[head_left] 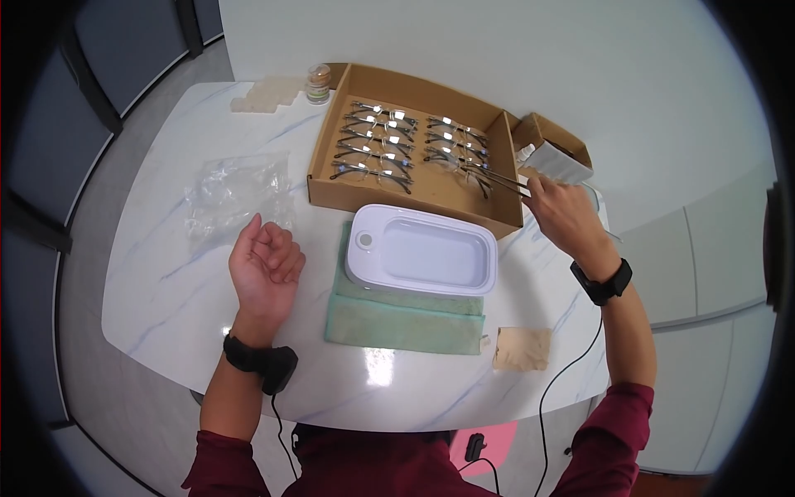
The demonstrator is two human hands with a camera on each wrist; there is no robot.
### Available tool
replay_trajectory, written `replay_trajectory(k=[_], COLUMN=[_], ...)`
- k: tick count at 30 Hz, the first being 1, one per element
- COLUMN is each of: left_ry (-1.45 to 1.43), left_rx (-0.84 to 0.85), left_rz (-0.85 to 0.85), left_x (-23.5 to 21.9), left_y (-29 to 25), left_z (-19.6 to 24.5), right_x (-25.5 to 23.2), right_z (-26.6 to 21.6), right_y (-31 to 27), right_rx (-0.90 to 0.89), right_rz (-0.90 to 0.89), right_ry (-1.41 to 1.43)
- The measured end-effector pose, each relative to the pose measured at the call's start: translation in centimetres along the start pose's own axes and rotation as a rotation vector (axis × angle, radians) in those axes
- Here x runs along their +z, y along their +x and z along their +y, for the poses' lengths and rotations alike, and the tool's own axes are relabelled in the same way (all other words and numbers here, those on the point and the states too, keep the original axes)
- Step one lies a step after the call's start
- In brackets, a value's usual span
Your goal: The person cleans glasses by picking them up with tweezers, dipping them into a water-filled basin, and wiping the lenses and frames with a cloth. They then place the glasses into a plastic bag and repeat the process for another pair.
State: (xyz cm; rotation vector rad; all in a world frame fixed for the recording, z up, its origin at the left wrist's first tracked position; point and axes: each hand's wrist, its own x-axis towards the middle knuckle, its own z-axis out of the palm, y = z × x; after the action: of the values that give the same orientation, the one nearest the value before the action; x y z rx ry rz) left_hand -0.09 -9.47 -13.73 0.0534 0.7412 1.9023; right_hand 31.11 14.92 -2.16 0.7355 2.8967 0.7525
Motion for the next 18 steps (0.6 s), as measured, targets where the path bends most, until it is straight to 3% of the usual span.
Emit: replay_trajectory(k=[13,18], left_ry=[-0.021,-0.016], left_rx=[-0.003,-0.004], left_rz=[-0.039,-0.03], left_x=[-0.1,-0.2], left_y=[-0.1,0.0], left_z=[0.1,0.2], right_x=[-6.2,-10.0], right_z=[0.1,-3.3], right_y=[-4.7,-6.9], right_rx=[0.05,-0.039], right_rz=[0.155,0.175], right_ry=[-0.042,-0.002])
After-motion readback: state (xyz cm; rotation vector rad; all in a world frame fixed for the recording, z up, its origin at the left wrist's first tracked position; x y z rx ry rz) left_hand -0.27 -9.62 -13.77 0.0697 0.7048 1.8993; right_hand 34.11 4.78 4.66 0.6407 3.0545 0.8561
